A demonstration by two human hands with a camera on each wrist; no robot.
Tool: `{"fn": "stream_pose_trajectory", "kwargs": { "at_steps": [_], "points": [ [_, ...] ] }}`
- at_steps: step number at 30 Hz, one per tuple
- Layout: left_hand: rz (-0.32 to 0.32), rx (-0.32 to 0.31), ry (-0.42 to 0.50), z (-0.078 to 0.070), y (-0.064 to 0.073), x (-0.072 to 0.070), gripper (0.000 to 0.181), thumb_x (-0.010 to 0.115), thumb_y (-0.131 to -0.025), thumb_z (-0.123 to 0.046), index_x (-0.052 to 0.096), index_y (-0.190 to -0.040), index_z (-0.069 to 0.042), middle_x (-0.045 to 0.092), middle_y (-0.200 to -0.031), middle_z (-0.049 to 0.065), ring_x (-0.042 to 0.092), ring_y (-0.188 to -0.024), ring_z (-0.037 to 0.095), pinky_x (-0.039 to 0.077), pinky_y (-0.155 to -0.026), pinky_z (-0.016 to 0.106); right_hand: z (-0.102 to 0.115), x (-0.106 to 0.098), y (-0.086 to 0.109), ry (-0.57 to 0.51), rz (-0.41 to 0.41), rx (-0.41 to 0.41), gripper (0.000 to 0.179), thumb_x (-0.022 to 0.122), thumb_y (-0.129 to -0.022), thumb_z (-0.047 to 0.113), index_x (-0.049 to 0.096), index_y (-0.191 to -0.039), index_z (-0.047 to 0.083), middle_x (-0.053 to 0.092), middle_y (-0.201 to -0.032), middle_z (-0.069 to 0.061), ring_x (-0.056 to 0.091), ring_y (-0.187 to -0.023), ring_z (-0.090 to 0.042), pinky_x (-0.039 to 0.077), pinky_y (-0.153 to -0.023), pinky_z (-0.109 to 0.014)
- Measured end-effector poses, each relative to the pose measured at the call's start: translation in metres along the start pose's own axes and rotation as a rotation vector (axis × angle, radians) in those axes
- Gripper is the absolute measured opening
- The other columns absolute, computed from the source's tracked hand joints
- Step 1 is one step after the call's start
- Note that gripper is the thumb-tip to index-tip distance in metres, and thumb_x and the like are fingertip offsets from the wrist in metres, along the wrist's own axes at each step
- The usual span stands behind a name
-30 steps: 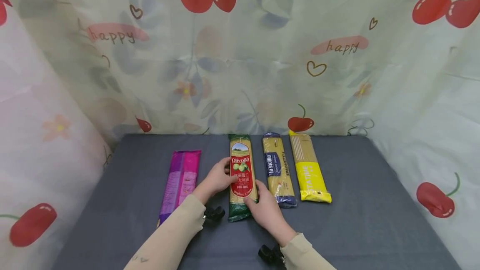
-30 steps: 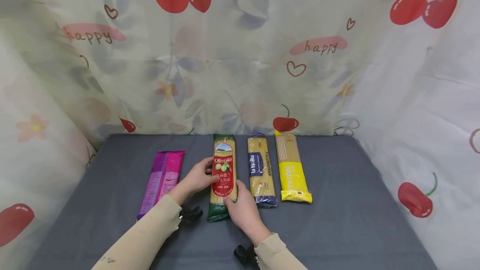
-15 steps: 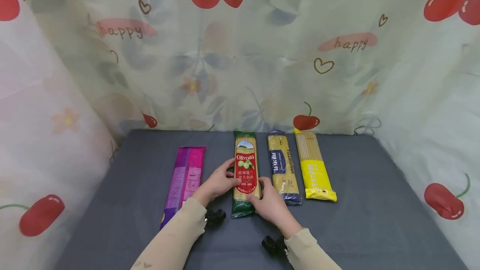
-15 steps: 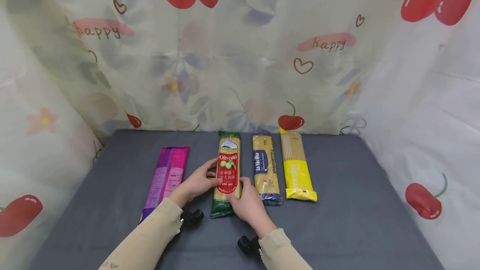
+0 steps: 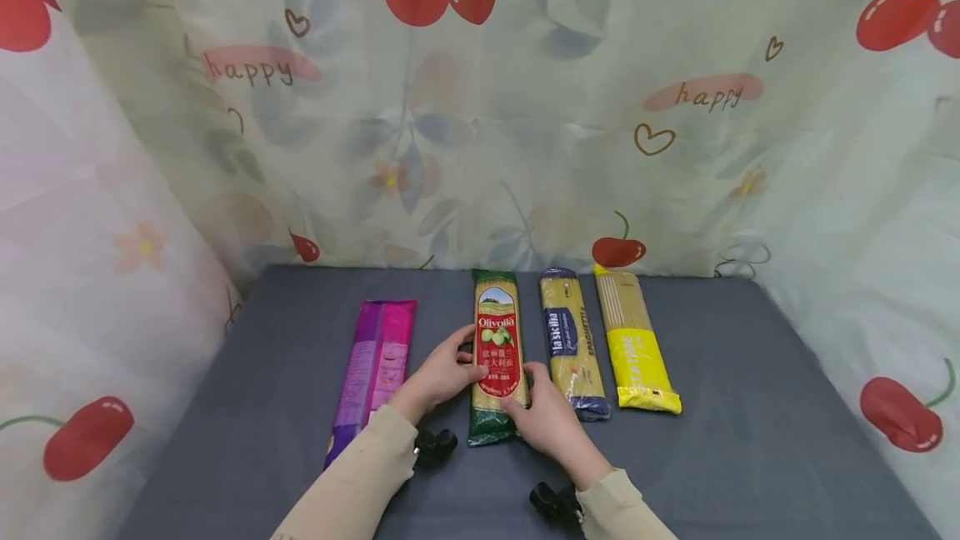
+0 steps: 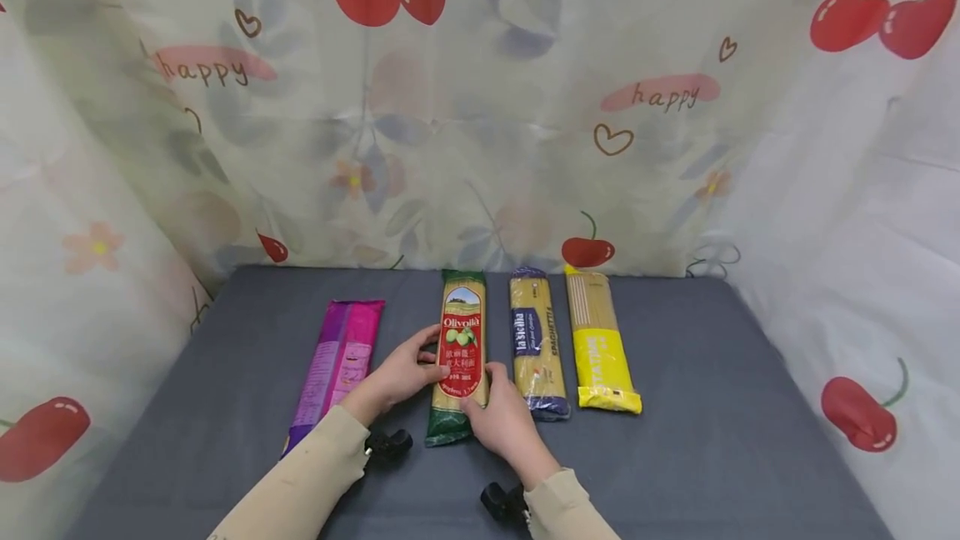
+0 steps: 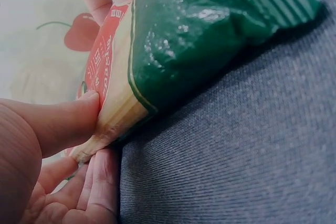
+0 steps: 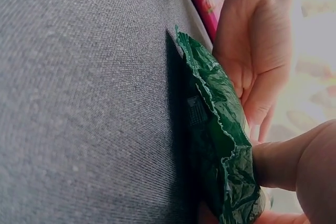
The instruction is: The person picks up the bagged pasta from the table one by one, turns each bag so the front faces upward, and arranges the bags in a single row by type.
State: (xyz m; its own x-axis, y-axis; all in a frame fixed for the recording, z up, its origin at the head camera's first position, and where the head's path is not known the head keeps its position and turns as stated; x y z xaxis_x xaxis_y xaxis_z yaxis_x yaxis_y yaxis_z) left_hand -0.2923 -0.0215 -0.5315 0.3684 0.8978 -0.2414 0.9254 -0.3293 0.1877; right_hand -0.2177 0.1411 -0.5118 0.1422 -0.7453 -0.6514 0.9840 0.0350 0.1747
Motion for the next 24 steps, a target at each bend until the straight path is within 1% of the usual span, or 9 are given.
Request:
{"fn": "stream_pose_trajectory", "kwargs": {
  "at_steps": [7, 13, 16, 20, 23, 24],
  "points": [
    [0.007, -0.004, -0.011, -0.0026, 0.0027, 0.0029, 0.073, 0.071, -0.089, -0.012, 0.033, -0.151, -0.018, 0.043, -0.142, 0.005, 0.054, -0.106, 0.021, 0.052, -0.080, 0.035, -0.0022, -0.0029, 0.0034, 0.021, -0.001, 0.016, 0.068, 0.071, -0.089, 0.031, 0.035, -0.141, 0.004, 0.057, -0.089, -0.006, 0.053, -0.072, -0.019, 0.044, -0.058, -0.033],
    [0.006, -0.005, -0.008, -0.0050, 0.0037, 0.0019, 0.073, 0.071, -0.089, -0.012, 0.033, -0.151, -0.018, 0.047, -0.137, 0.007, 0.055, -0.104, 0.021, 0.052, -0.079, 0.035, 0.0007, -0.0047, 0.0038, 0.027, -0.005, 0.003, 0.068, 0.070, -0.090, 0.030, 0.035, -0.141, 0.002, 0.057, -0.090, -0.006, 0.053, -0.074, -0.019, 0.044, -0.060, -0.034],
    [0.006, -0.010, -0.013, -0.0037, 0.0039, 0.0012, 0.073, 0.071, -0.089, -0.012, 0.033, -0.151, -0.018, 0.049, -0.134, 0.008, 0.055, -0.104, 0.021, 0.052, -0.079, 0.035, 0.0007, -0.0030, 0.0026, 0.023, -0.005, 0.009, 0.068, 0.070, -0.090, 0.030, 0.035, -0.141, 0.002, 0.058, -0.093, -0.007, 0.054, -0.076, -0.020, 0.045, -0.063, -0.035],
    [-0.005, -0.023, -0.022, 0.0003, 0.0033, -0.0009, 0.073, 0.071, -0.089, -0.012, 0.033, -0.151, -0.018, 0.049, -0.133, 0.009, 0.055, -0.104, 0.022, 0.051, -0.080, 0.036, 0.0019, 0.0013, 0.0012, 0.017, 0.001, 0.011, 0.070, 0.070, -0.090, 0.031, 0.035, -0.142, 0.001, 0.059, -0.113, -0.014, 0.056, -0.091, -0.023, 0.049, -0.075, -0.043],
    [-0.016, -0.015, -0.026, 0.0010, 0.0017, -0.0013, 0.073, 0.071, -0.089, -0.012, 0.033, -0.151, -0.017, 0.048, -0.135, 0.008, 0.055, -0.104, 0.022, 0.052, -0.080, 0.036, 0.0026, 0.0021, 0.0007, 0.017, -0.006, 0.008, 0.070, 0.070, -0.090, 0.032, 0.035, -0.142, 0.001, 0.055, -0.126, -0.017, 0.055, -0.100, -0.025, 0.048, -0.084, -0.048],
    [-0.015, -0.012, -0.027, 0.0011, 0.0008, -0.0009, 0.073, 0.071, -0.089, -0.012, 0.033, -0.151, -0.017, 0.048, -0.137, 0.008, 0.055, -0.105, 0.021, 0.052, -0.080, 0.035, 0.0025, 0.0018, 0.0005, 0.019, -0.011, 0.005, 0.070, 0.070, -0.090, 0.031, 0.035, -0.142, 0.000, 0.055, -0.127, -0.018, 0.055, -0.102, -0.026, 0.048, -0.085, -0.049]
  ]
}}
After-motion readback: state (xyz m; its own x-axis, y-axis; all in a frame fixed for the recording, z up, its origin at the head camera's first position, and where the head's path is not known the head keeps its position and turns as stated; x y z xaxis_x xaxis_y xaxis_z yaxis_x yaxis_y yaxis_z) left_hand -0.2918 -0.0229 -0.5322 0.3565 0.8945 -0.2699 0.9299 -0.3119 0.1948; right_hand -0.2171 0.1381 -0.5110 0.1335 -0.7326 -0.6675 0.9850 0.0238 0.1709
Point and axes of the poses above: each hand's wrist, its own y-axis away from the middle knuckle, its own x-axis out of the palm, z = x × y, the point moved 6 cm from there along -y, towards the middle knuckle
